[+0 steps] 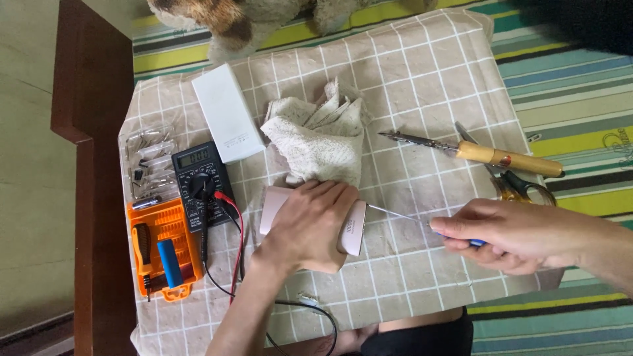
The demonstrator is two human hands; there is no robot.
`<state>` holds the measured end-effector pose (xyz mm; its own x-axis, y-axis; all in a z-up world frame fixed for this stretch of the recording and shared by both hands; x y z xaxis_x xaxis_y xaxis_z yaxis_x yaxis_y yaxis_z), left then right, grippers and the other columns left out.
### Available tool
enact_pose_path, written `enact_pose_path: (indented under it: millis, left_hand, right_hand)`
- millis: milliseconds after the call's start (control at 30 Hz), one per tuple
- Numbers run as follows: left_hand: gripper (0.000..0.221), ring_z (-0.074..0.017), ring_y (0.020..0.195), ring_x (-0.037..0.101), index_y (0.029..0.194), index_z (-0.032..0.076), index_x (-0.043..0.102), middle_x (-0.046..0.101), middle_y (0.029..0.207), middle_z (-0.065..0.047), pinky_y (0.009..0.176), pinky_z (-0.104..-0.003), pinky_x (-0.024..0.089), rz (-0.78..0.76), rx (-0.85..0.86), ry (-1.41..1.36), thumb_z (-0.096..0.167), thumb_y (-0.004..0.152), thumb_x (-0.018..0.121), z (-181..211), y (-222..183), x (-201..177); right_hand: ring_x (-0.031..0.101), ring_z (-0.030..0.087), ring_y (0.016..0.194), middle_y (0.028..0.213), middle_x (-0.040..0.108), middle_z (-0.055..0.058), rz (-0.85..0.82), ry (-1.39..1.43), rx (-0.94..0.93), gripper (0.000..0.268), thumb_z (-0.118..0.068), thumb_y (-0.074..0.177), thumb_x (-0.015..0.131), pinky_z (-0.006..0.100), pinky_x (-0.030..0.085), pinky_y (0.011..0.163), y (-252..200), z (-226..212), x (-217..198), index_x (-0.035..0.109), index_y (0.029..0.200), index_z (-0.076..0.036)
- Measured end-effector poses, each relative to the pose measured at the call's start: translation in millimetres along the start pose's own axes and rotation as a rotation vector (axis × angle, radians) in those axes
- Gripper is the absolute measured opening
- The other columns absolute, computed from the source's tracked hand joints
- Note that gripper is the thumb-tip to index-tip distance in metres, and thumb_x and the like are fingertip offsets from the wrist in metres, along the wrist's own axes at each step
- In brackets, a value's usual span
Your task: Using a screwdriver to pry apart the plastic casing of a portable power bank for disassembly.
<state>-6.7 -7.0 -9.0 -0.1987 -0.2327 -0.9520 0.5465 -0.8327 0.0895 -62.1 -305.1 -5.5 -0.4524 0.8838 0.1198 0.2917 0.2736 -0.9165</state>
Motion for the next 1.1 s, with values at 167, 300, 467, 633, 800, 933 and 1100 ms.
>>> enact_pose_path:
  millis: [167,300,467,633,800,933,1100]
  left_hand:
    - [0.066,-0.0267,0.082,0.068,0.105,0.003,0.062,0.07,0.093,-0.011,0.081,-0.04,0.056,0.016,-0.004,0.008,0.031,0.048,0.079,-1.6,1.1,2.8]
    - [0.061,-0.0264,0.08,0.069,0.104,0.002,0.063,0.071,0.091,-0.011,0.077,-0.039,0.057,0.058,-0.002,0.0,0.025,0.05,0.076,-2.7,1.8,5.8]
    - [0.062,-0.0265,0.081,0.068,0.105,0.002,0.062,0.07,0.09,-0.011,0.076,-0.039,0.058,0.013,-0.025,0.005,0.026,0.051,0.078,-1.6,2.4,4.7]
    - [0.072,-0.0267,0.091,0.07,0.115,0.003,0.06,0.072,0.101,-0.012,0.088,-0.041,0.057,-0.053,-0.078,0.004,0.031,0.053,0.084,0.0,4.0,2.1]
    - [0.065,-0.0285,0.093,0.069,0.112,0.004,0.061,0.071,0.1,-0.012,0.089,-0.042,0.056,-0.071,-0.099,-0.01,0.025,0.053,0.08,4.6,4.1,-5.1]
    - [0.068,-0.0292,0.095,0.07,0.114,0.004,0.062,0.072,0.103,-0.013,0.09,-0.041,0.056,-0.048,-0.086,-0.006,0.029,0.054,0.08,5.0,2.3,-6.8]
    - [0.078,-0.0301,0.109,0.068,0.121,0.006,0.062,0.072,0.116,-0.013,0.102,-0.044,0.05,-0.072,-0.078,-0.028,0.027,0.049,0.083,6.2,-0.2,-8.9]
  right_hand:
    - [0.045,0.012,0.044,0.059,0.053,0.004,0.178,-0.544,-0.123,0.042,-0.04,0.104,0.058,0.026,0.037,0.044,-10.3,-22.0,12.3,0.071,0.083,-0.006]
    - [0.053,0.003,0.042,0.058,0.065,-0.01,0.36,-1.026,-0.127,0.029,-0.048,0.103,0.052,0.019,0.045,0.041,-19.5,-29.0,28.3,0.074,0.094,-0.03]
    - [0.067,0.005,0.05,0.068,0.072,-0.009,0.55,-1.445,-0.239,0.04,-0.061,0.103,0.044,0.024,0.058,0.047,-11.8,-25.0,27.6,0.058,0.112,-0.024]
    - [0.056,0.006,0.032,0.05,0.059,-0.006,0.926,-1.938,-0.636,0.05,-0.054,0.11,0.04,0.023,0.053,0.027,-3.8,-0.6,29.9,0.058,0.108,-0.008]
    - [0.069,0.008,0.045,0.065,0.07,0.0,1.132,-1.772,-0.704,0.044,-0.051,0.109,0.047,0.023,0.058,0.037,-22.2,-0.7,54.9,0.063,0.1,-0.012]
    - [0.081,0.011,0.078,0.096,0.074,0.0,0.869,-1.392,-0.525,0.027,-0.028,0.106,0.039,0.031,0.073,0.063,-27.1,-1.8,45.6,0.06,0.12,-0.018]
    - [0.087,0.009,0.074,0.108,0.084,-0.008,0.515,-0.88,-0.301,0.04,-0.045,0.091,0.063,0.019,0.077,0.069,-29.0,-11.2,21.6,0.065,0.132,-0.045]
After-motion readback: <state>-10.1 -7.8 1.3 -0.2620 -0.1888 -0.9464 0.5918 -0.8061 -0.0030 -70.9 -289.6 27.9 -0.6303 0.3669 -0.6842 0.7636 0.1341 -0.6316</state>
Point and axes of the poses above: each hand's wrist, its own y-axis towards the middle knuckle, its own x-axis out of the palm, z = x × y, the point moved 2 cm from there along y, towards the middle knuckle
